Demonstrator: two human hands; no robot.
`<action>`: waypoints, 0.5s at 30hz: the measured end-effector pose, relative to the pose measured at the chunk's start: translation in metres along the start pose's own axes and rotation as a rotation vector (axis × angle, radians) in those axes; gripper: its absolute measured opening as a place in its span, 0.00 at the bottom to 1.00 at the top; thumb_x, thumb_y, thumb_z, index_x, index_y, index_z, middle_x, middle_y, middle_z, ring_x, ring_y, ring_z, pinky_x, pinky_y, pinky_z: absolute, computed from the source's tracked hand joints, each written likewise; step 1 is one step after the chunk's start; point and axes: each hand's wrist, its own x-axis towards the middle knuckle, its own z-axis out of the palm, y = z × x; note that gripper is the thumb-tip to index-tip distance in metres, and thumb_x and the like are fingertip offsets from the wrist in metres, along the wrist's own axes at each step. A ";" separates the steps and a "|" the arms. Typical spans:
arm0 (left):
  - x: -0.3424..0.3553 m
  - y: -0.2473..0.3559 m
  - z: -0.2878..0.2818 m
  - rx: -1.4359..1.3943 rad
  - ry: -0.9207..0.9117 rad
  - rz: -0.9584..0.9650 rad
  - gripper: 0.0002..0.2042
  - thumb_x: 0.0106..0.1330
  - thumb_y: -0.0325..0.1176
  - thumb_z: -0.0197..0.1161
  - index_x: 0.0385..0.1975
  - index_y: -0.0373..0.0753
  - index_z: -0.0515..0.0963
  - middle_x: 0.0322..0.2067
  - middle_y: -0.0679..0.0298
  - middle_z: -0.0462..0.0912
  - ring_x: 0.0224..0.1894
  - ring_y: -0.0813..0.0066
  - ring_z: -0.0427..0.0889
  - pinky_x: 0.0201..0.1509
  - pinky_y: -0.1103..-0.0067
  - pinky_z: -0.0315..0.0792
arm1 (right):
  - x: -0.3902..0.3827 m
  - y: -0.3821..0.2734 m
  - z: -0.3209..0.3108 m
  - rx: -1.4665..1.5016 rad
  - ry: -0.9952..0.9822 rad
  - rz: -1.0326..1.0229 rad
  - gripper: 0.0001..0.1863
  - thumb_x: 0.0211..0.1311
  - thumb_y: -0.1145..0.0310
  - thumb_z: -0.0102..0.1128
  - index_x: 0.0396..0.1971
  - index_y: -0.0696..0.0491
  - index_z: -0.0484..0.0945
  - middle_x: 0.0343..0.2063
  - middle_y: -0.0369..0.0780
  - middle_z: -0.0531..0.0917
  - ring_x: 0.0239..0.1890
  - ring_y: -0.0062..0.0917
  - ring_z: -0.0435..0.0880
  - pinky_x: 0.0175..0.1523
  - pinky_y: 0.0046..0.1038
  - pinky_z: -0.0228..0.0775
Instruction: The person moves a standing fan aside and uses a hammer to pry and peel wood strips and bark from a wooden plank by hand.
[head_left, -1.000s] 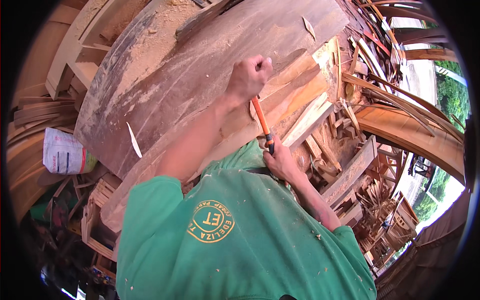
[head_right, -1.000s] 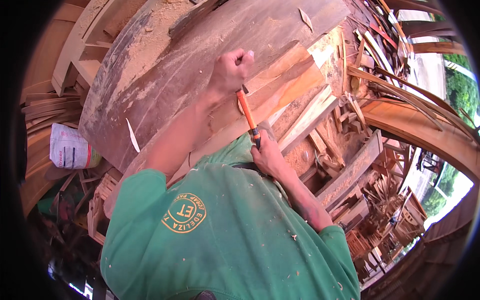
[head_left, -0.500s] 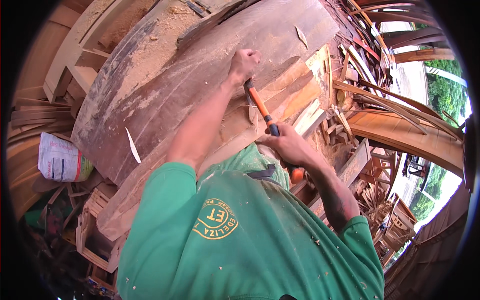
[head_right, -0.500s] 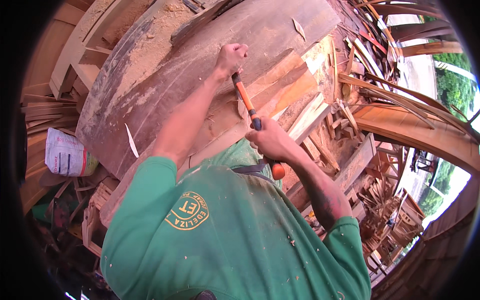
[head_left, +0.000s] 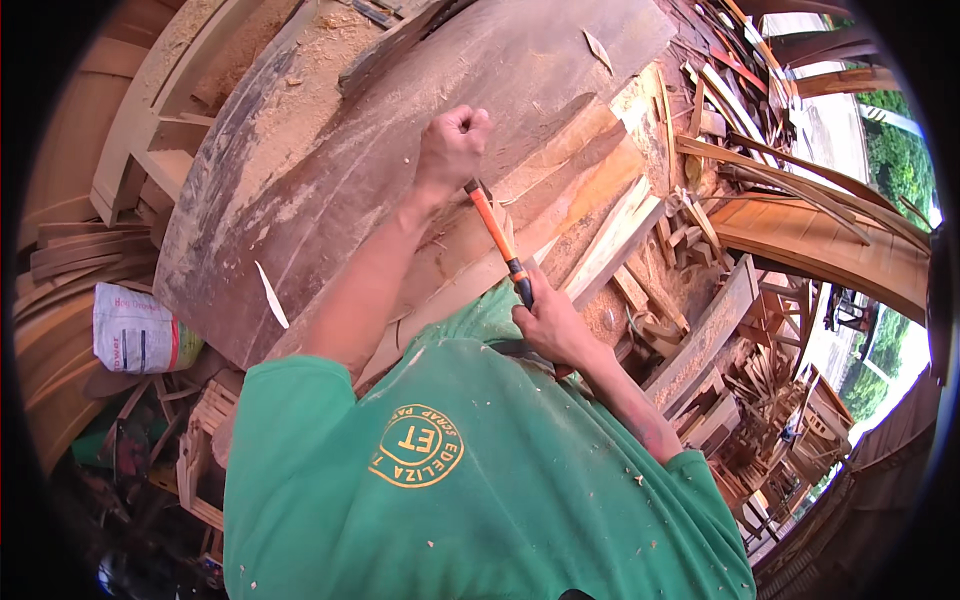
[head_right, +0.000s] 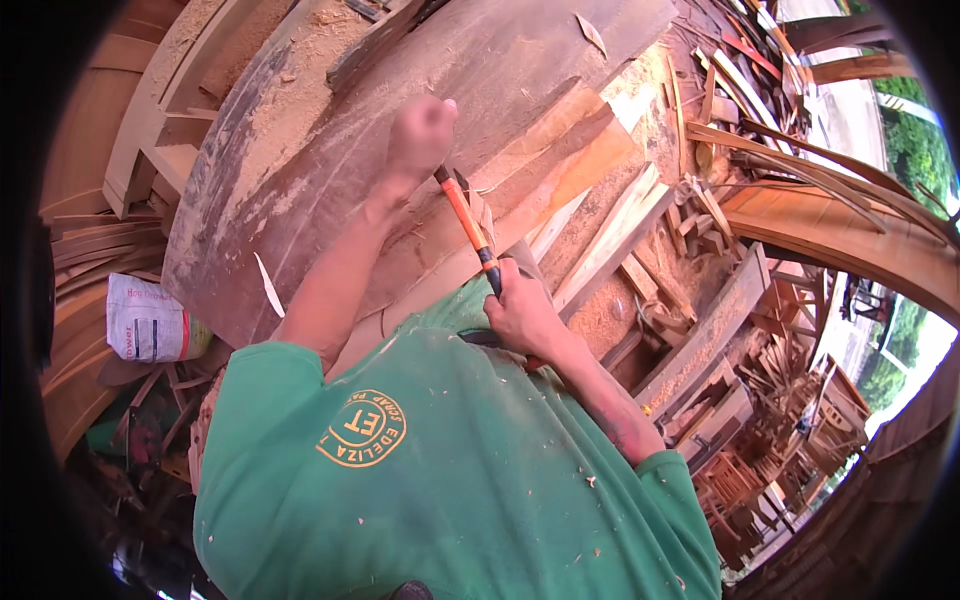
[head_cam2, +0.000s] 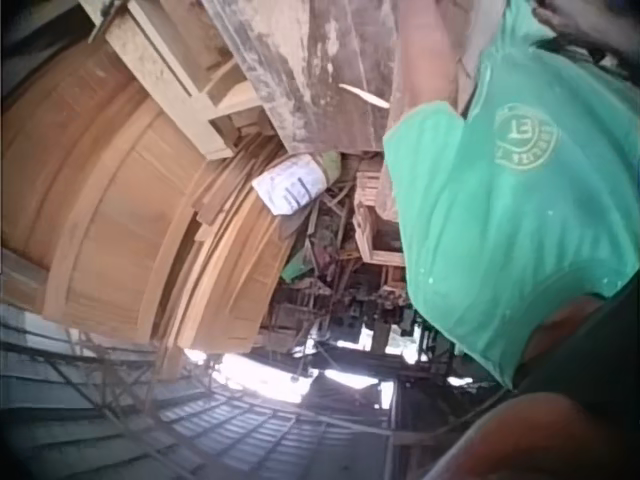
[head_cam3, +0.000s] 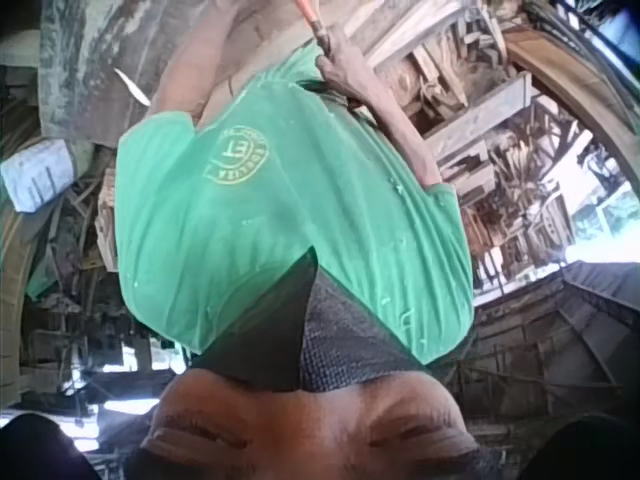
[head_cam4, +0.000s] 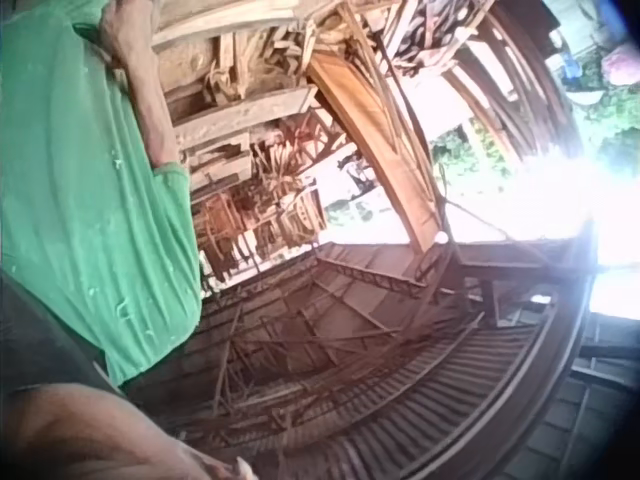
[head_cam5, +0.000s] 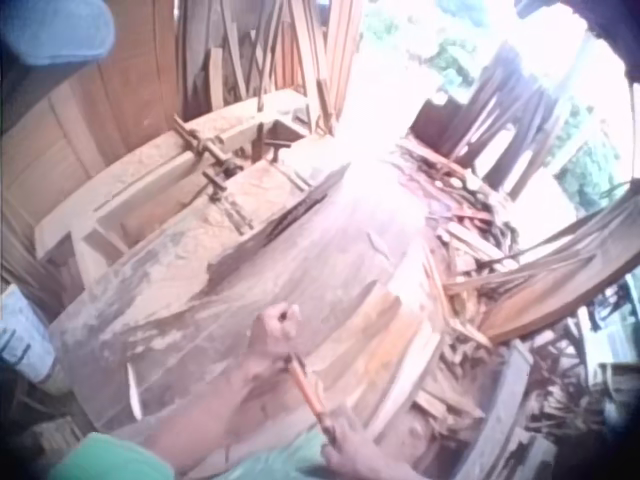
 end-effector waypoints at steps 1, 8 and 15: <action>0.007 -0.017 -0.002 -0.052 -0.010 -0.056 0.19 0.67 0.42 0.58 0.19 0.32 0.74 0.12 0.62 0.72 0.18 0.79 0.71 0.25 0.72 0.67 | -0.004 -0.019 -0.007 -0.055 -0.065 0.116 0.16 0.61 0.69 0.55 0.46 0.58 0.65 0.27 0.53 0.78 0.35 0.48 0.81 0.45 0.44 0.70; 0.027 -0.029 0.006 -0.315 -0.016 -0.213 0.16 0.64 0.39 0.58 0.18 0.33 0.74 0.14 0.66 0.70 0.17 0.80 0.68 0.20 0.76 0.67 | 0.005 -0.035 -0.043 -0.122 -0.113 -0.003 0.17 0.65 0.62 0.55 0.40 0.60 0.66 0.25 0.48 0.76 0.31 0.40 0.79 0.42 0.41 0.70; 0.019 -0.048 -0.017 -0.553 0.050 -0.374 0.16 0.63 0.36 0.58 0.16 0.35 0.71 0.14 0.69 0.66 0.13 0.82 0.65 0.14 0.77 0.63 | 0.027 -0.097 -0.082 -0.257 -0.363 0.140 0.19 0.61 0.61 0.58 0.33 0.65 0.70 0.22 0.55 0.79 0.31 0.49 0.83 0.41 0.45 0.72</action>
